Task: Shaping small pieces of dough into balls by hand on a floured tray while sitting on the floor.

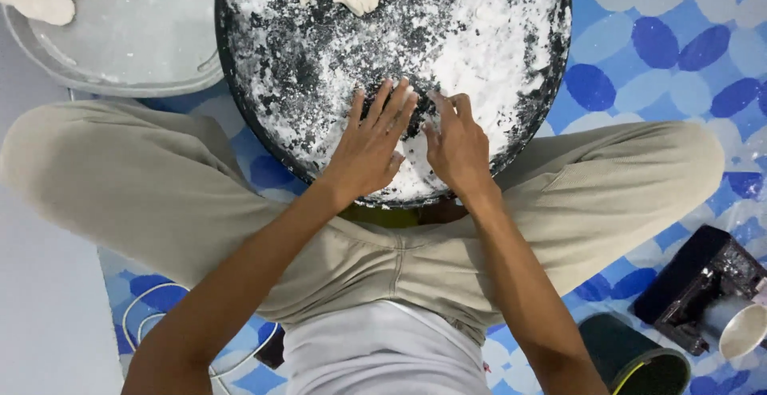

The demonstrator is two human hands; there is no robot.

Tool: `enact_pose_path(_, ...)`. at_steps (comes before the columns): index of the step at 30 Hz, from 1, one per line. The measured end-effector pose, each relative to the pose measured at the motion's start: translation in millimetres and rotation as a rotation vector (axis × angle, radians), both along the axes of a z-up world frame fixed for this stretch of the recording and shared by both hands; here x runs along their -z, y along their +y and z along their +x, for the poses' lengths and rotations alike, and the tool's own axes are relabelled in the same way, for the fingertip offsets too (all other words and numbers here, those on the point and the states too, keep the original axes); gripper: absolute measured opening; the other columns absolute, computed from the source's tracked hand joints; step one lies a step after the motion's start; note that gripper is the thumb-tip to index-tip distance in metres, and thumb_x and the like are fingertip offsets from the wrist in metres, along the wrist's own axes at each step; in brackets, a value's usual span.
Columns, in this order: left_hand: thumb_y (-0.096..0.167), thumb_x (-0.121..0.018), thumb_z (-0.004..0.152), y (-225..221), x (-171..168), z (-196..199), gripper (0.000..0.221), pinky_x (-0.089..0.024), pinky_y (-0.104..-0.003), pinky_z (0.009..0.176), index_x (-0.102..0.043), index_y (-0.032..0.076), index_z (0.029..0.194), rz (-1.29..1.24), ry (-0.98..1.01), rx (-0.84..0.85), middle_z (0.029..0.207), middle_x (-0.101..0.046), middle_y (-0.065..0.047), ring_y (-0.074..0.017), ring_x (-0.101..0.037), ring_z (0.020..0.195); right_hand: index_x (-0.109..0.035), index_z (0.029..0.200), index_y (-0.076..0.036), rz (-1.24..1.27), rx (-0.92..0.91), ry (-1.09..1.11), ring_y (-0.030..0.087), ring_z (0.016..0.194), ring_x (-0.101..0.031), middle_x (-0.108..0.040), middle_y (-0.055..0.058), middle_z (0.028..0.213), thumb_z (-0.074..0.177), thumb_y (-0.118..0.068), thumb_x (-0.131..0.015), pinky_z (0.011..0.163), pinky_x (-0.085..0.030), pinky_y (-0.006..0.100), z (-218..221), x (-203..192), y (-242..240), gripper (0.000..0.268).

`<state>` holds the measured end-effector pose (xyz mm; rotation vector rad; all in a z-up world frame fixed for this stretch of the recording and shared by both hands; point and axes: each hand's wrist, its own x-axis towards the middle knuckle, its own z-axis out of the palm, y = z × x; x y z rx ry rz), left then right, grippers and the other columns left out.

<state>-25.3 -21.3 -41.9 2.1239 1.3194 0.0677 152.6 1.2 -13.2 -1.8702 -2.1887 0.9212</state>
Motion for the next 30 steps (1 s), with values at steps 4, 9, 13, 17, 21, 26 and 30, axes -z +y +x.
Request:
enact_pose_path(4, 0.02, -0.065, 0.094, -7, -19, 11, 0.079, 0.0, -0.059, 0.124, -0.026, -0.003, 0.158, -0.021, 0.038, -0.114, 0.169, -0.01, -0.022, -0.0344, -0.002, 0.156, -0.059, 0.138, -0.002, 0.001, -0.01, 0.018, 0.04, 0.073, -0.072, -0.054, 0.02, 0.112, 0.097, -0.004, -0.062, 0.062, -0.058, 0.055, 4, 3, -2, 0.042)
enact_pose_path(9, 0.017, -0.066, 0.093, -24, -15, 22, 0.08, 0.001, -0.062, 0.122, -0.024, -0.006, 0.157, -0.104, 0.033, -0.115, 0.167, -0.01, -0.026, -0.0362, -0.002, 0.156, -0.065, 0.132, 0.0, -0.094, -0.014, 0.009, 0.029, 0.07, -0.071, -0.056, 0.019, 0.109, 0.097, -0.002, -0.06, 0.06, -0.059, 0.042, -4, -1, -4, 0.035)
enact_pose_path(13, 0.028, -0.064, 0.095, -24, -3, 23, 0.089, 0.003, -0.06, 0.122, -0.013, -0.004, 0.161, -0.107, 0.054, -0.102, 0.169, -0.005, -0.024, -0.0352, 0.003, 0.157, -0.065, 0.132, 0.001, -0.12, 0.038, 0.106, 0.028, 0.066, -0.069, -0.055, 0.018, 0.105, 0.096, -0.003, -0.062, 0.057, -0.057, 0.039, -7, -5, -6, 0.036)
enact_pose_path(17, 0.034, -0.061, 0.093, -19, -2, 15, 0.094, 0.007, -0.059, 0.122, -0.007, -0.001, 0.162, -0.162, 0.103, -0.054, 0.17, -0.002, -0.021, -0.0341, 0.008, 0.156, -0.065, 0.132, 0.003, -0.054, -0.007, 0.125, 0.03, 0.066, -0.068, -0.054, 0.02, 0.102, 0.096, -0.001, -0.061, 0.055, -0.056, 0.04, -12, -2, -7, 0.036)
enact_pose_path(21, 0.034, -0.06, 0.09, -14, -7, 14, 0.096, 0.01, -0.059, 0.122, -0.005, 0.001, 0.162, -0.204, 0.121, -0.011, 0.17, -0.004, -0.021, -0.0346, 0.009, 0.156, -0.071, 0.118, 0.007, 0.006, -0.036, 0.148, 0.029, 0.064, -0.067, -0.058, 0.024, 0.105, 0.093, 0.005, -0.061, 0.052, -0.056, 0.034, -15, -1, -9, 0.027)
enact_pose_path(26, 0.029, -0.067, 0.081, -11, -6, 1, 0.107, 0.01, -0.06, 0.121, -0.002, -0.002, 0.16, -0.204, 0.062, -0.01, 0.168, -0.011, -0.024, -0.0389, 0.007, 0.155, -0.067, 0.125, 0.01, 0.008, -0.061, 0.182, 0.032, 0.065, -0.068, -0.058, 0.026, 0.107, 0.091, 0.008, -0.059, 0.054, -0.057, 0.039, -20, -12, -13, 0.035)
enact_pose_path(30, 0.025, -0.069, 0.078, -9, -5, -4, 0.115, 0.009, -0.061, 0.12, 0.006, 0.001, 0.161, -0.221, -0.019, -0.022, 0.169, -0.008, -0.023, -0.0412, 0.005, 0.155, -0.066, 0.127, 0.008, 0.073, -0.126, 0.155, 0.032, 0.062, -0.069, -0.059, 0.024, 0.102, 0.087, 0.009, -0.062, 0.047, -0.056, 0.039, -22, -6, -16, 0.04)
